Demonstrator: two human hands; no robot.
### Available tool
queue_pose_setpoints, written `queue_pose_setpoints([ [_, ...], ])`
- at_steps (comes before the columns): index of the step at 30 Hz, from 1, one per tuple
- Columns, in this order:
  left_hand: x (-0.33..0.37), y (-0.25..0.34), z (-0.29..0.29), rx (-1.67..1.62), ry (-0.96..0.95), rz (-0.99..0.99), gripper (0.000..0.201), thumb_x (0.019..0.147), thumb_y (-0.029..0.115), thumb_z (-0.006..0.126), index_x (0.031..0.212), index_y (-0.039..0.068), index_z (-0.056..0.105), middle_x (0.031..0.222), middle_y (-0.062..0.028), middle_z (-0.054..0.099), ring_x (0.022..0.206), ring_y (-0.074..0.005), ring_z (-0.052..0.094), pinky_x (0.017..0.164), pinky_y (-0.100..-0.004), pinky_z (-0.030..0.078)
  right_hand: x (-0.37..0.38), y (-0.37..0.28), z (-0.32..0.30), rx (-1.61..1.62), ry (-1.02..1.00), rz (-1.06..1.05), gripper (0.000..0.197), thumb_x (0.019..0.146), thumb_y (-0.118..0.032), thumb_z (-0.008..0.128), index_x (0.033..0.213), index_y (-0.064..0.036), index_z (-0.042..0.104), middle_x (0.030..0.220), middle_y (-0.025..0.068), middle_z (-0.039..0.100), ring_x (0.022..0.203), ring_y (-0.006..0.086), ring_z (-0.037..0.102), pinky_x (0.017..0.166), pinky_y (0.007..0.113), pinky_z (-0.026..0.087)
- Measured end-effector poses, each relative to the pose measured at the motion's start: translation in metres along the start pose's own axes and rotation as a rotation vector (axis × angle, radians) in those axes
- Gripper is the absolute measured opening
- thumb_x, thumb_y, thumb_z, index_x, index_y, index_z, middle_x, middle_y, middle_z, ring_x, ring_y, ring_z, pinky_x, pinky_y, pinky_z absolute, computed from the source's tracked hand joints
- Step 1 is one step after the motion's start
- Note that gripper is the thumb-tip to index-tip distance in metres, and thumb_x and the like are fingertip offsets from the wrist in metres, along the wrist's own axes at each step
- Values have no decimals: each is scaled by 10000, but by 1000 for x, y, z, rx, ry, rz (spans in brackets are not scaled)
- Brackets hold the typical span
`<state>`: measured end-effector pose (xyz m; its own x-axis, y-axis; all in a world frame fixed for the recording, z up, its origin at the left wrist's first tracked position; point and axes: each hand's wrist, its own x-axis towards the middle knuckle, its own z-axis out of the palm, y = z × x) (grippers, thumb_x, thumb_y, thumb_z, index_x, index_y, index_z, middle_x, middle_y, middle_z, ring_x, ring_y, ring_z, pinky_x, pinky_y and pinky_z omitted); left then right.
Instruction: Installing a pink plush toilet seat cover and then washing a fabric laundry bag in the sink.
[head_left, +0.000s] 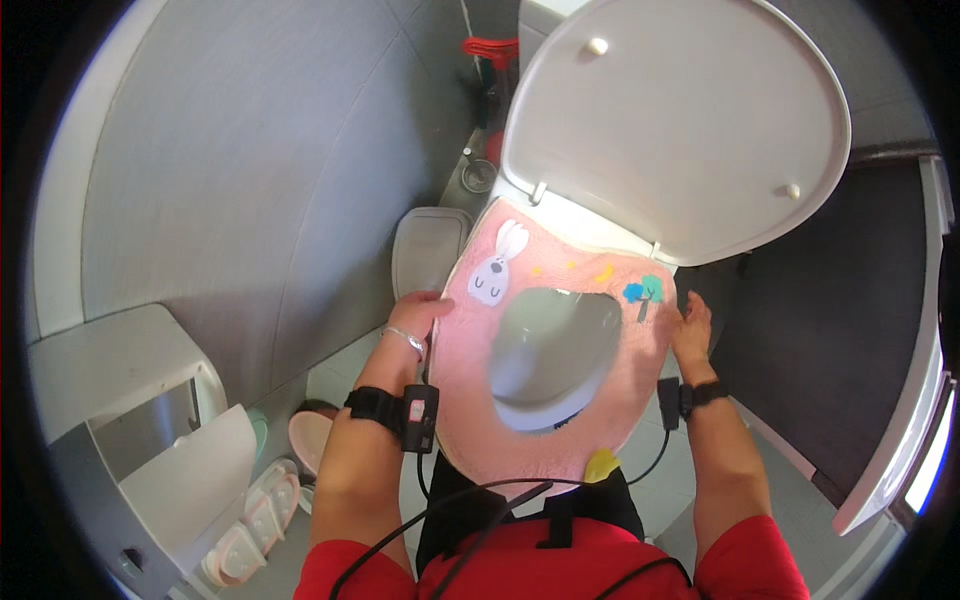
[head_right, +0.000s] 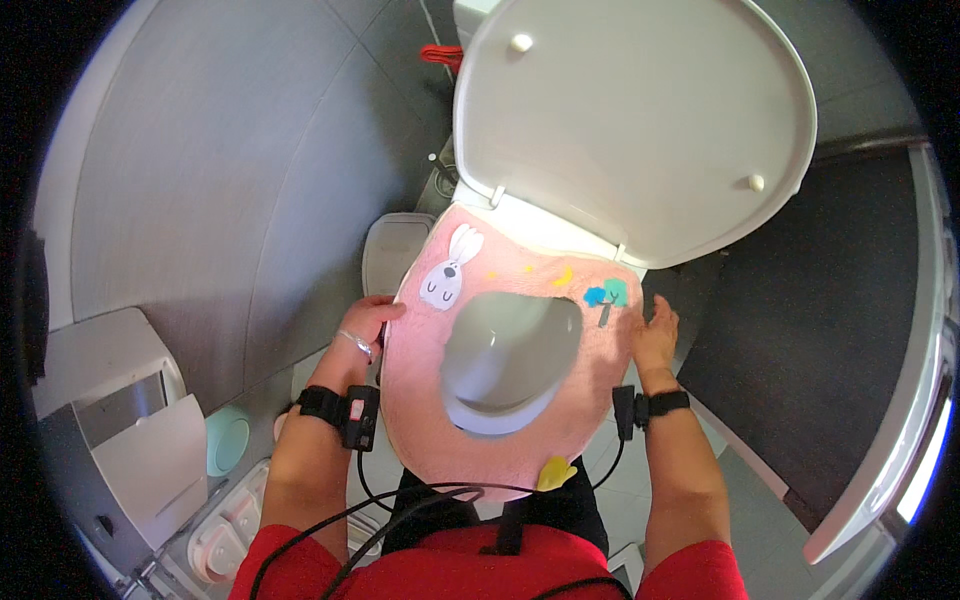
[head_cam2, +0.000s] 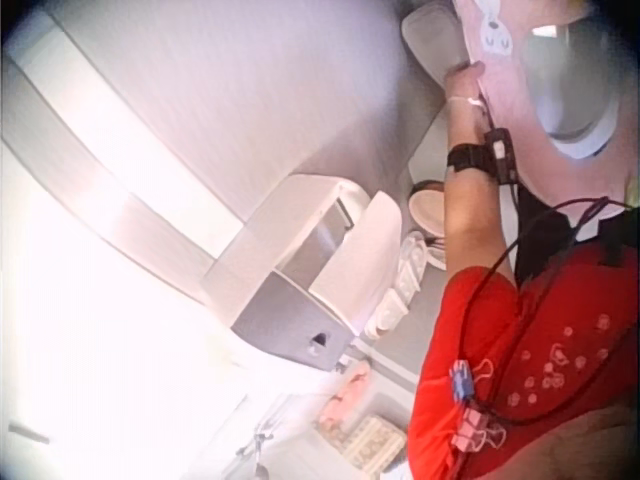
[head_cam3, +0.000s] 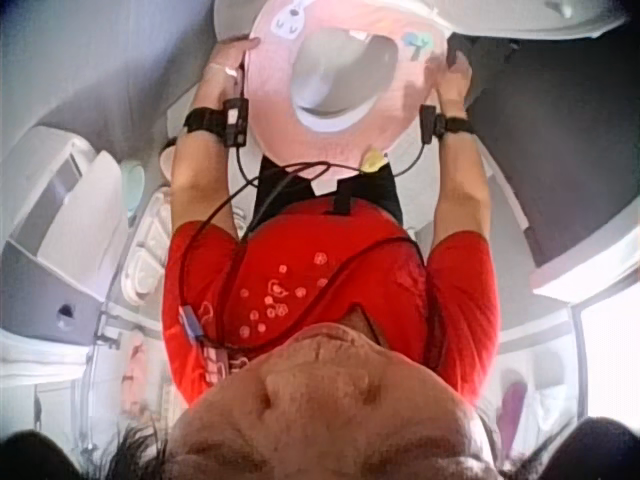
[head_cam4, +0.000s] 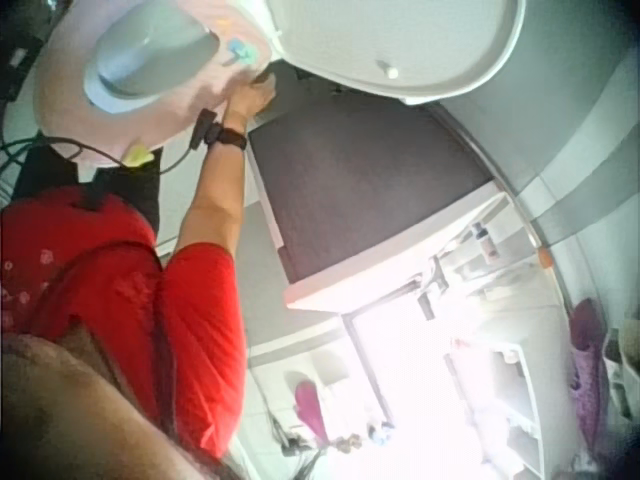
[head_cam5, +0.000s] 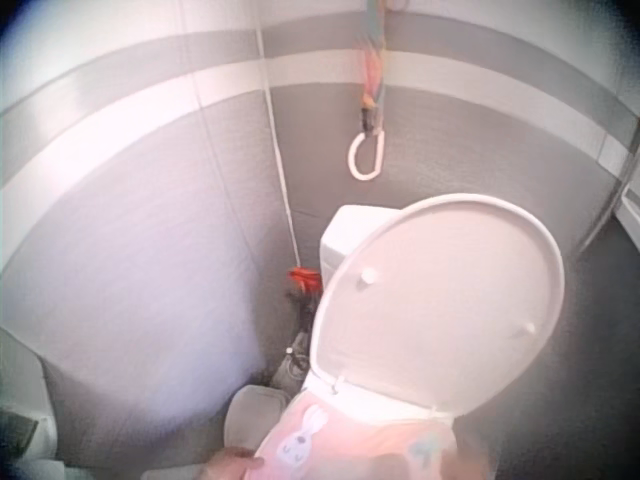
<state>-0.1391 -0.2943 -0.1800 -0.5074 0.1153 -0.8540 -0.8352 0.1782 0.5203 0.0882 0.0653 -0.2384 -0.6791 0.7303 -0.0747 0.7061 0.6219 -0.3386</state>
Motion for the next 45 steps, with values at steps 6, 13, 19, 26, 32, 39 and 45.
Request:
queue_pose_setpoints([
  [6,11,8,-14,235,-107,-3,369,688,167,703,968,-37,578,808,-91,615,664,-184,580,581,-308,480,-4,-141,-12,786,-552,-247,247,785,-118,597,1023,-59,578,934,68,570,795,199,559,742,287,454],
  [13,0,26,-15,406,-112,-44,367,664,231,735,921,5,605,787,-57,611,649,-153,568,541,-290,476,-51,-259,-9,581,-783,-705,246,740,-150,636,953,-47,570,918,143,568,772,298,562,726,369,456],
  [19,4,24,-17,420,-171,-42,376,674,254,732,921,4,598,808,-63,609,681,-160,573,558,-287,486,-88,-258,-9,453,-711,-272,250,707,-201,647,871,-55,529,834,118,552,802,323,534,706,394,436],
  [26,8,23,-27,259,-289,-85,343,723,190,690,984,6,566,756,-58,584,648,-145,562,556,-268,475,-69,-302,-12,596,-590,-1213,230,648,-228,684,800,-72,611,877,66,565,907,260,513,841,337,378],
  [32,11,23,-43,170,-432,-73,297,812,172,595,1063,21,543,856,-59,600,748,-143,581,623,-264,476,-99,-317,-7,106,-718,-1181,260,612,-324,674,727,-90,668,910,42,575,1024,221,443,911,411,316],
  [39,10,9,-58,-84,-435,-52,279,864,200,524,1097,46,530,913,-93,613,776,-175,595,665,-296,489,-94,-329,-6,146,-793,-1135,125,676,-168,558,696,-128,675,800,46,578,909,209,489,881,366,319],
  [45,11,-2,-59,-240,-450,-45,287,867,228,512,1094,53,524,894,-108,594,783,-208,595,672,-319,488,-98,-317,4,315,-728,-1166,100,667,-180,569,654,-132,656,792,52,579,859,198,506,861,371,327],
])
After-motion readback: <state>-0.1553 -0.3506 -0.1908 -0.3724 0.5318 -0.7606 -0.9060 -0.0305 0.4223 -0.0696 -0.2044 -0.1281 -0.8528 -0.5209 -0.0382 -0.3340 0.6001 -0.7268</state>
